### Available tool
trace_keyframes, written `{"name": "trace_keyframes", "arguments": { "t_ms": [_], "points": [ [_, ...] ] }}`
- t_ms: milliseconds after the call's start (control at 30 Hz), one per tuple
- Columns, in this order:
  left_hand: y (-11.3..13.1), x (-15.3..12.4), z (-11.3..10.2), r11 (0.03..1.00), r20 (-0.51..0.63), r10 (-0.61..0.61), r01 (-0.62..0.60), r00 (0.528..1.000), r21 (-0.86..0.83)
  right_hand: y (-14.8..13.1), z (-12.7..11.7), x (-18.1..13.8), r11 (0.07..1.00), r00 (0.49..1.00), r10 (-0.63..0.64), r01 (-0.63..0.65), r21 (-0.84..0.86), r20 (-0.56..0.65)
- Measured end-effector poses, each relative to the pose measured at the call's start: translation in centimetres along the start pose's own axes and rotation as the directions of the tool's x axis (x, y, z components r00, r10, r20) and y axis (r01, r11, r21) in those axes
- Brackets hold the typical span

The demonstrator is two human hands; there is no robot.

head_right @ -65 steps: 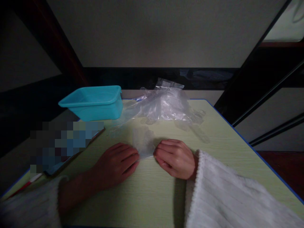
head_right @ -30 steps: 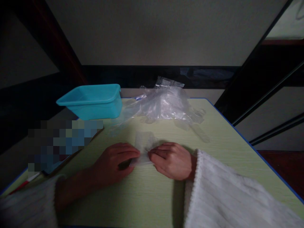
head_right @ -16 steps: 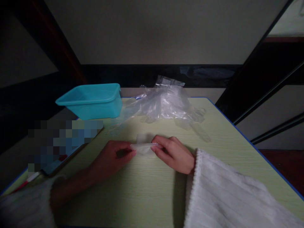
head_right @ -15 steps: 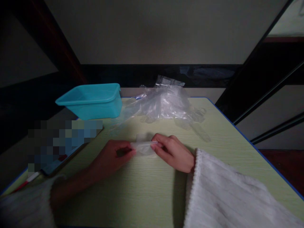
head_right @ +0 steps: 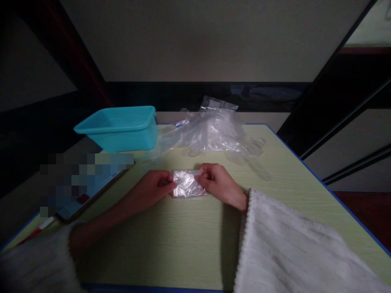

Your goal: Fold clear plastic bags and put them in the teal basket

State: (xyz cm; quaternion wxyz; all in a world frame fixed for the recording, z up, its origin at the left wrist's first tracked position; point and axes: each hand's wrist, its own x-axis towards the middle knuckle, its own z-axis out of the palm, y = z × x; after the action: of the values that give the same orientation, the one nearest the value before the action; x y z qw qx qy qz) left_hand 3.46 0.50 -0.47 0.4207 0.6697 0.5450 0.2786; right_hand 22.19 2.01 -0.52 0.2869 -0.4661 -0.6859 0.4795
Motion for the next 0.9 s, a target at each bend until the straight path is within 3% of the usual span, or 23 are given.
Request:
{"name": "trace_keyframes", "arguments": {
  "t_ms": [267,900],
  "points": [
    [0.27,0.54,-0.14,0.995,0.03,-0.049,0.052,0.998,-0.084,0.54,-0.04,0.3,0.999,0.997,-0.017,0.014,-0.053,-0.069],
    [-0.02,0.3,0.65,0.984,-0.119,-0.084,0.064,0.989,-0.167,0.45,0.55,0.27,0.982,0.968,-0.058,0.011,-0.191,-0.243]
  ]
}}
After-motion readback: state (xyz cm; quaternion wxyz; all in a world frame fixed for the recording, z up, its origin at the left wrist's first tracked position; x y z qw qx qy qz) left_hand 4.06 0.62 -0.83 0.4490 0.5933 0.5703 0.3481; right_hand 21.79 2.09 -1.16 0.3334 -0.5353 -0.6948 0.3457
